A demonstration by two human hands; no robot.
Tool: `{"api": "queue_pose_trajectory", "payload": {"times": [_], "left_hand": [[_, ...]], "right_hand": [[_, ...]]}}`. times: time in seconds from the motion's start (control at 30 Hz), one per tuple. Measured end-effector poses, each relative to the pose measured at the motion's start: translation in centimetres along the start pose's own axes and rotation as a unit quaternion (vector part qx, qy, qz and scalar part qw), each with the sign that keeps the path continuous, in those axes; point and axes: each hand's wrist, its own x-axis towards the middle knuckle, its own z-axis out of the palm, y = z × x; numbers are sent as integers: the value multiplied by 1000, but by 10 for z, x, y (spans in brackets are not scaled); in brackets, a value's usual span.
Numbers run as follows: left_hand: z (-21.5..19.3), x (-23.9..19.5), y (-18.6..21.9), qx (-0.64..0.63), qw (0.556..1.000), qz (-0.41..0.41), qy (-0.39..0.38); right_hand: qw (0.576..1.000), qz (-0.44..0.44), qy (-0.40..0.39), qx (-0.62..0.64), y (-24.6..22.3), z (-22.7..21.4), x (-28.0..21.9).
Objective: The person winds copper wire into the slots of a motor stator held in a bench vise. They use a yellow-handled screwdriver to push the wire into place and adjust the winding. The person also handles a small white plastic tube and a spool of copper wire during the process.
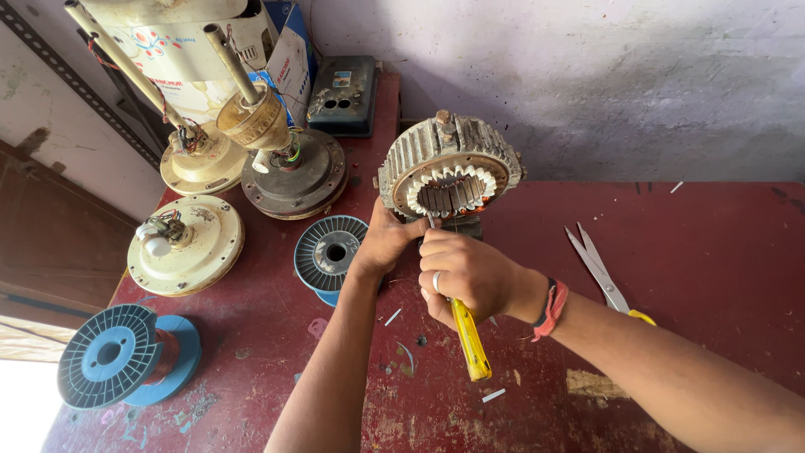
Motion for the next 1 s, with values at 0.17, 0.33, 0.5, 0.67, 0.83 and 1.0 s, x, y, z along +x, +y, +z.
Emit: {"api": "queue_pose_trajectory", "payload": {"times": [0.17, 0.33, 0.5, 0.67, 0.83, 1.0], "left_hand": [[-2, 0, -4, -9, 1000, 6, -2], [-4, 0, -6, -7, 1000, 4, -4], [-9, 0, -12, -22, 1000, 4, -2], [-11, -1, -11, -15, 1000, 4, -11], [-11, -2, -5, -14, 1000, -5, -8], [-12, 0, -7, -57, 998, 1, -25]], "right_hand": [[996, 20, 87, -5, -4, 15, -4], [998, 7, 51, -29, -2, 11, -3], [997, -19, 3, -80, 9, 8, 0], [994, -17, -9, -105, 14, 12, -1], [995, -16, 5, -95, 21, 17, 1], [996, -8, 50, -76, 26, 22, 2]]}}
